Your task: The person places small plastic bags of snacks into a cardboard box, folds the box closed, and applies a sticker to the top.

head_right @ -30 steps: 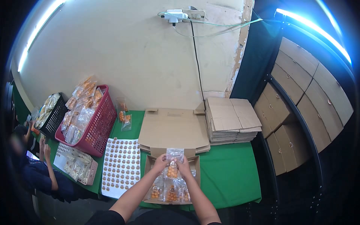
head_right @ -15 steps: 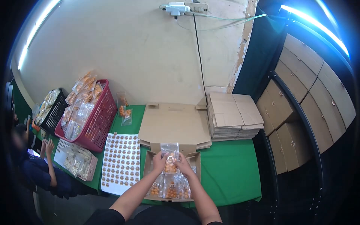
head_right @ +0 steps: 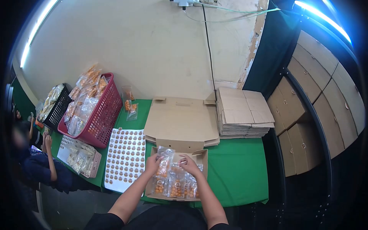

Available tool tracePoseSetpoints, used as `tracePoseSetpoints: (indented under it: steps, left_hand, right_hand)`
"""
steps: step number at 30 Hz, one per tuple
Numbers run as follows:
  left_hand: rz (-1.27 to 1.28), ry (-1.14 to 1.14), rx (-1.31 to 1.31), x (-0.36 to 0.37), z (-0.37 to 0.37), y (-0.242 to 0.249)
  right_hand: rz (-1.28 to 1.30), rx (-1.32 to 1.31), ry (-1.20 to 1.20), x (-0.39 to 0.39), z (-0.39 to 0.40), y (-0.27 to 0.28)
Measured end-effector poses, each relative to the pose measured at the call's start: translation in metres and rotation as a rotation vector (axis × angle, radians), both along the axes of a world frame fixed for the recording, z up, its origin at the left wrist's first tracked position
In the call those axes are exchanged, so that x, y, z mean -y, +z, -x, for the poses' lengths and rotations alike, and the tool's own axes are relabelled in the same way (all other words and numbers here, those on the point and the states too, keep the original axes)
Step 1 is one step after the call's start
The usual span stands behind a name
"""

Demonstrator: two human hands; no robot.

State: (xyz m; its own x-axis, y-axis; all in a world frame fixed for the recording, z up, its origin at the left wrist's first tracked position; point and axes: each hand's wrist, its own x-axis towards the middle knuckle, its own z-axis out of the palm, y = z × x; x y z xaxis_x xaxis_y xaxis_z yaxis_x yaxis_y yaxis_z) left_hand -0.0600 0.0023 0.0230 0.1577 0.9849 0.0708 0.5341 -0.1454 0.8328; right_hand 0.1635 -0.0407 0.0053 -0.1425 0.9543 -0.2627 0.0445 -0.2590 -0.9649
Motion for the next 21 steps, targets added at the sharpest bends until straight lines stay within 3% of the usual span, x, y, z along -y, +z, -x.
tracePoseSetpoints:
  steps: [3,6,16,21]
  left_hand:
    - [0.010,0.009,-0.159,0.006,0.018,-0.002]
    - [0.121,-0.045,-0.396,0.020,0.023,-0.013]
    - [0.417,-0.132,-0.429,0.029,0.019,-0.052]
    - [0.350,-0.068,-0.362,0.030,0.017,-0.045]
  right_hand:
    - [0.045,-0.019,-0.176,-0.001,-0.007,-0.016]
    - [0.017,-0.035,-0.194,-0.001,-0.010,-0.024]
    - [-0.007,-0.054,-0.225,0.002,-0.013,-0.028]
    - [0.026,-0.039,-0.235,0.007,-0.017,-0.022]
